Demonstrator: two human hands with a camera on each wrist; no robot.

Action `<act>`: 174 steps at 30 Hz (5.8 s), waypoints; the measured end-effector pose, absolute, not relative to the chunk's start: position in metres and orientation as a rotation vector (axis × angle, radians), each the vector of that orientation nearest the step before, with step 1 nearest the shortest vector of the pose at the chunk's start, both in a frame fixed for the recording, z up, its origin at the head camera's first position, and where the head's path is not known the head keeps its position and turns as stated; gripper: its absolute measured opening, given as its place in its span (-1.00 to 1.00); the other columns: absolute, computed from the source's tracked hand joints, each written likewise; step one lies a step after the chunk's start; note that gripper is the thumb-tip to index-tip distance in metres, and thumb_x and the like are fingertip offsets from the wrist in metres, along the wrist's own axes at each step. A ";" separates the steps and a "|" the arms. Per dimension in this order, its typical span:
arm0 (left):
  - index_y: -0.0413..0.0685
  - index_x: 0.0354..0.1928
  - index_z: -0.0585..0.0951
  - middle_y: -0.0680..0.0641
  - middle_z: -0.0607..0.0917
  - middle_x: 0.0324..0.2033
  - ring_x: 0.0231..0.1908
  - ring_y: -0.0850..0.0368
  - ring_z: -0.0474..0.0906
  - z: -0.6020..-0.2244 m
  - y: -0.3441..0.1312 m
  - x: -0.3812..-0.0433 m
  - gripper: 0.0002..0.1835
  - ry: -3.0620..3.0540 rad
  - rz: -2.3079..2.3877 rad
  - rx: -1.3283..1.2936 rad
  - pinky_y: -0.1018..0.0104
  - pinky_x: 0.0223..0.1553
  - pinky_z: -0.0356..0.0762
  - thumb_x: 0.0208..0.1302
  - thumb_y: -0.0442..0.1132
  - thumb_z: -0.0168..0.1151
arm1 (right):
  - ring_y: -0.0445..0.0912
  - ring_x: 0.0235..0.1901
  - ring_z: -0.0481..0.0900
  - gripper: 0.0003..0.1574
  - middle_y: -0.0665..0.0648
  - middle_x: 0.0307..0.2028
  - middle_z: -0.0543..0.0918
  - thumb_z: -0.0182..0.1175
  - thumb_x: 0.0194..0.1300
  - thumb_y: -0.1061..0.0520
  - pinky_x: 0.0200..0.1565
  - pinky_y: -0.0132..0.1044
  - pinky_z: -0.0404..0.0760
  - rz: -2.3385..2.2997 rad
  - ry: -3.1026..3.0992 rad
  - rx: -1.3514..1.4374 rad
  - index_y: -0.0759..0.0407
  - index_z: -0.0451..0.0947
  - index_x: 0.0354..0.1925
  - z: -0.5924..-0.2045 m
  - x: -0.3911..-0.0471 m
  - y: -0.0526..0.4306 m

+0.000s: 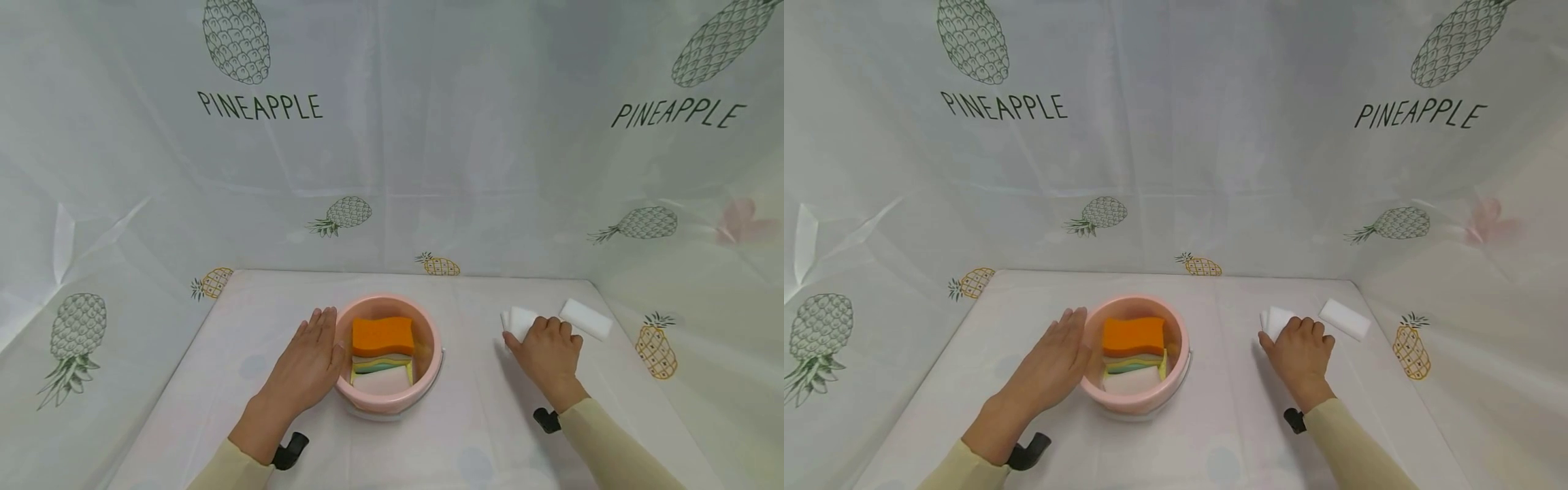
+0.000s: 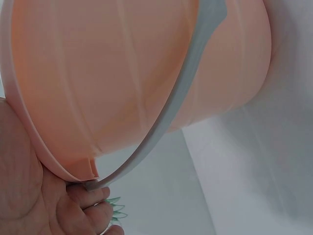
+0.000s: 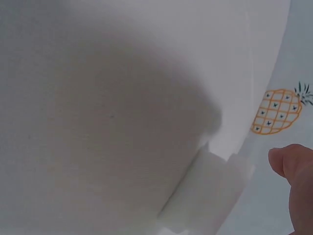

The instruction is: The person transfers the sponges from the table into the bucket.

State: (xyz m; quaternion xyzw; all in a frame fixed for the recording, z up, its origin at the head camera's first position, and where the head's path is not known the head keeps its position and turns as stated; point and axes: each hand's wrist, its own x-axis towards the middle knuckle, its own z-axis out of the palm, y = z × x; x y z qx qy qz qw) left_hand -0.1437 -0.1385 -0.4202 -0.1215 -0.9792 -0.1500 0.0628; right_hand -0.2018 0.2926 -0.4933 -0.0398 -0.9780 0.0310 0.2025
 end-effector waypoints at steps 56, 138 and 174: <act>-0.23 0.51 0.04 -0.20 0.14 0.50 0.52 -0.12 -0.02 -0.419 -0.136 -0.145 -0.27 -2.977 -0.307 -0.347 -0.08 0.50 -0.02 0.49 0.07 -0.16 | 0.36 -0.10 0.41 -0.19 0.45 -0.08 0.53 0.36 -0.05 -0.09 -0.24 0.18 0.36 0.199 -2.574 0.193 0.43 0.43 0.03 -0.471 -0.205 0.273; -0.24 0.51 0.04 -0.19 0.14 0.50 0.52 -0.11 -0.03 -0.419 -0.137 -0.144 -0.31 -2.986 -0.383 -0.351 -0.07 0.50 -0.04 0.51 0.01 -0.18 | 0.10 -0.06 0.44 -0.46 0.18 -0.08 0.62 0.26 0.22 -0.16 -0.06 0.00 0.38 0.299 -2.563 0.546 0.19 0.57 0.00 -0.404 -0.178 0.180; -0.21 0.52 0.00 -0.17 0.11 0.51 0.52 -0.09 -0.05 -0.420 -0.138 -0.144 -0.29 -2.999 -0.374 -0.344 -0.04 0.51 -0.07 0.51 0.04 -0.19 | 0.25 -0.32 0.40 -0.29 0.31 -0.45 0.44 0.22 0.20 -0.28 -0.38 0.08 0.34 0.061 -2.939 0.004 0.40 0.39 -0.43 -0.500 -0.211 0.313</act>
